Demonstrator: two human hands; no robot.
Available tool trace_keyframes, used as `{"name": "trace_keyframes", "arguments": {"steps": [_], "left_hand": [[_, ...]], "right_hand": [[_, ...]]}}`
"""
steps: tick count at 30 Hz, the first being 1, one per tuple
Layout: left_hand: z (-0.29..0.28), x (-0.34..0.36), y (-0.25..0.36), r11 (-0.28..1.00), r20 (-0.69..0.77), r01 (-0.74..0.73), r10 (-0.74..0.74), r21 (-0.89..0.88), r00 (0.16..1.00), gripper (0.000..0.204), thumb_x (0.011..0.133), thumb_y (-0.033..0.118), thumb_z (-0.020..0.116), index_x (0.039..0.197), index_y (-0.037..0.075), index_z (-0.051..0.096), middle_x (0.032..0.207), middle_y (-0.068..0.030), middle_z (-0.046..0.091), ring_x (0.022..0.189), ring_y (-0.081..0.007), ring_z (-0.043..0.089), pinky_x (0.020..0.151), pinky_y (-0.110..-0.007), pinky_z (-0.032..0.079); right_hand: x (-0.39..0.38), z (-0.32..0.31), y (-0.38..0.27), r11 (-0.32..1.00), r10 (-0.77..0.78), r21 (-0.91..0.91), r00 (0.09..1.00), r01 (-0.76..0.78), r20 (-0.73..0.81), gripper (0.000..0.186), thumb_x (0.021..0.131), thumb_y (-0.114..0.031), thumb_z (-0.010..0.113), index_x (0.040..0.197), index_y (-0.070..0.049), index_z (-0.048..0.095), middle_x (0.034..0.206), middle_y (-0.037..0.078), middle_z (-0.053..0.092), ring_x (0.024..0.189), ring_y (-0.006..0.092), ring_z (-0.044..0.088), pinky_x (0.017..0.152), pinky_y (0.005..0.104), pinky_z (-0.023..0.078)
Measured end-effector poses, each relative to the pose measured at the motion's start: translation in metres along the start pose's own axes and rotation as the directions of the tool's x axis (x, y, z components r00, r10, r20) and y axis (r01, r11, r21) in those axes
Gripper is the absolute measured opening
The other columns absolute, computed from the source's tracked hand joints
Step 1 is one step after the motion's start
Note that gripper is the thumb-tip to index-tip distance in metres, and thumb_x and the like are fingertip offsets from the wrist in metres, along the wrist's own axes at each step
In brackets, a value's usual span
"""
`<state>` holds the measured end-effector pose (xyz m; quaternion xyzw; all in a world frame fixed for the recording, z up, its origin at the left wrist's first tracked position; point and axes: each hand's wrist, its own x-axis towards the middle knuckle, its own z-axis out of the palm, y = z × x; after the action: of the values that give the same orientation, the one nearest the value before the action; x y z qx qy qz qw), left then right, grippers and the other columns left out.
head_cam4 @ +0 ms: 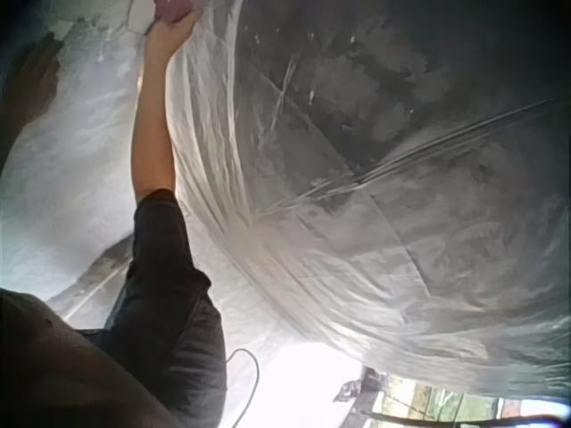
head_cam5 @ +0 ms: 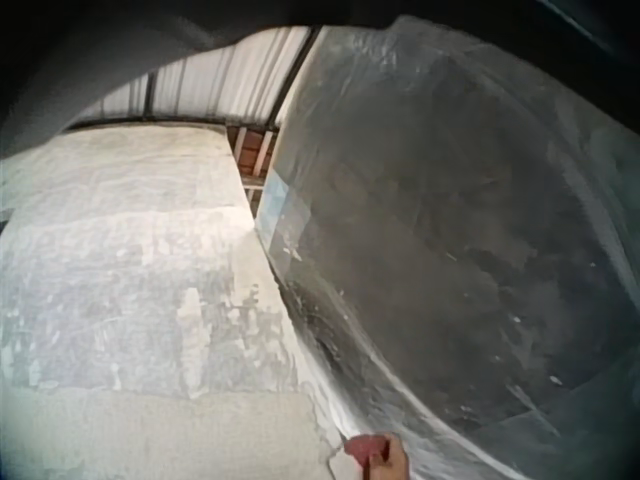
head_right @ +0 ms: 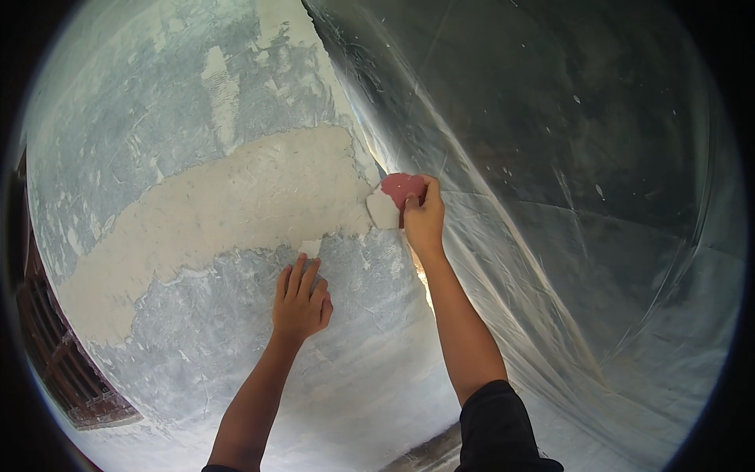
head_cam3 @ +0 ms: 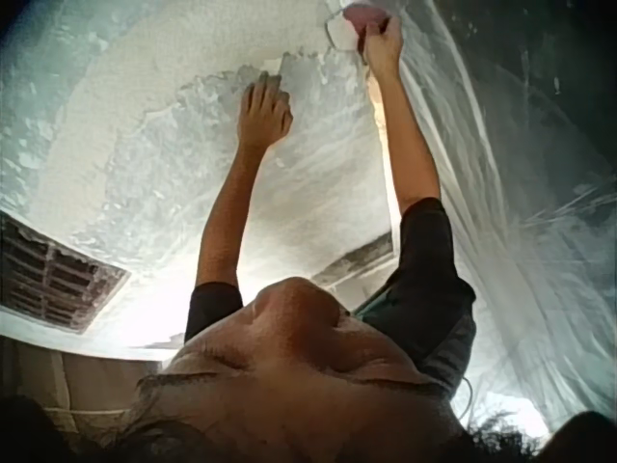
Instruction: The person applies wall putty to a wall using a putty knife, smoothing the putty over a damaged area.
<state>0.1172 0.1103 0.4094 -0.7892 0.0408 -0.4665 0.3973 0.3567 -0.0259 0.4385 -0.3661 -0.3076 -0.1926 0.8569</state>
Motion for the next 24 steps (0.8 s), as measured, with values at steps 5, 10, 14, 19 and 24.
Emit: {"name": "trace_keyframes", "arguments": {"steps": [5,10,14,19,24], "left_hand": [[-0.003,0.000,0.001,1.000,0.010,0.010,-0.010,-0.007,1.000,0.017,0.084,0.020,0.054,0.100,0.014,0.054,0.133,-0.0127,0.058,0.131,-0.0332,0.050,0.105,-0.050,0.039],[-0.001,0.000,0.002,0.999,0.015,-0.003,0.003,0.036,1.000,0.018,0.084,0.020,0.055,0.100,0.014,0.054,0.133,-0.0128,0.057,0.131,-0.0335,0.049,0.105,-0.051,0.039],[-0.002,-0.001,0.001,1.000,0.004,-0.008,0.008,-0.030,1.000,0.019,0.082,0.017,0.055,0.099,0.008,0.056,0.131,-0.0157,0.057,0.131,-0.0371,0.048,0.105,-0.053,0.037],[0.000,0.001,0.002,1.000,0.010,-0.001,0.001,0.017,1.000,0.018,0.084,0.020,0.055,0.101,0.013,0.055,0.133,-0.0126,0.057,0.132,-0.0336,0.049,0.105,-0.050,0.039],[-0.002,0.000,0.000,1.000,0.018,0.010,-0.010,0.012,1.000,0.017,0.084,0.020,0.054,0.101,0.013,0.055,0.134,-0.0125,0.057,0.132,-0.0334,0.049,0.106,-0.050,0.038]], "right_hand": [[-0.012,0.023,-0.001,0.969,-0.080,-0.220,0.983,0.115,0.163,0.029,0.087,0.003,0.055,0.116,-0.001,0.053,0.102,0.018,0.065,0.093,0.0280,0.063,0.086,0.0353,0.047],[-0.001,0.007,0.000,0.997,0.032,-0.070,0.996,-0.038,-0.087,0.029,0.088,0.002,0.054,0.116,-0.001,0.053,0.104,0.017,0.065,0.095,0.0255,0.063,0.087,0.0347,0.047],[-0.025,0.025,-0.014,0.976,-0.029,-0.211,0.992,0.055,0.122,0.027,0.089,0.001,0.054,0.116,0.000,0.054,0.105,0.013,0.063,0.096,0.0223,0.061,0.087,0.0332,0.046],[0.010,0.002,0.015,0.984,0.003,-0.174,0.996,-0.019,-0.088,0.030,0.087,0.000,0.057,0.117,0.000,0.053,0.101,0.016,0.064,0.092,0.0275,0.063,0.084,0.0363,0.048],[-0.012,0.016,-0.007,0.986,-0.065,-0.147,0.992,0.080,0.105,0.030,0.087,0.002,0.054,0.118,-0.001,0.053,0.101,0.016,0.065,0.092,0.0260,0.064,0.085,0.0349,0.048]]}}
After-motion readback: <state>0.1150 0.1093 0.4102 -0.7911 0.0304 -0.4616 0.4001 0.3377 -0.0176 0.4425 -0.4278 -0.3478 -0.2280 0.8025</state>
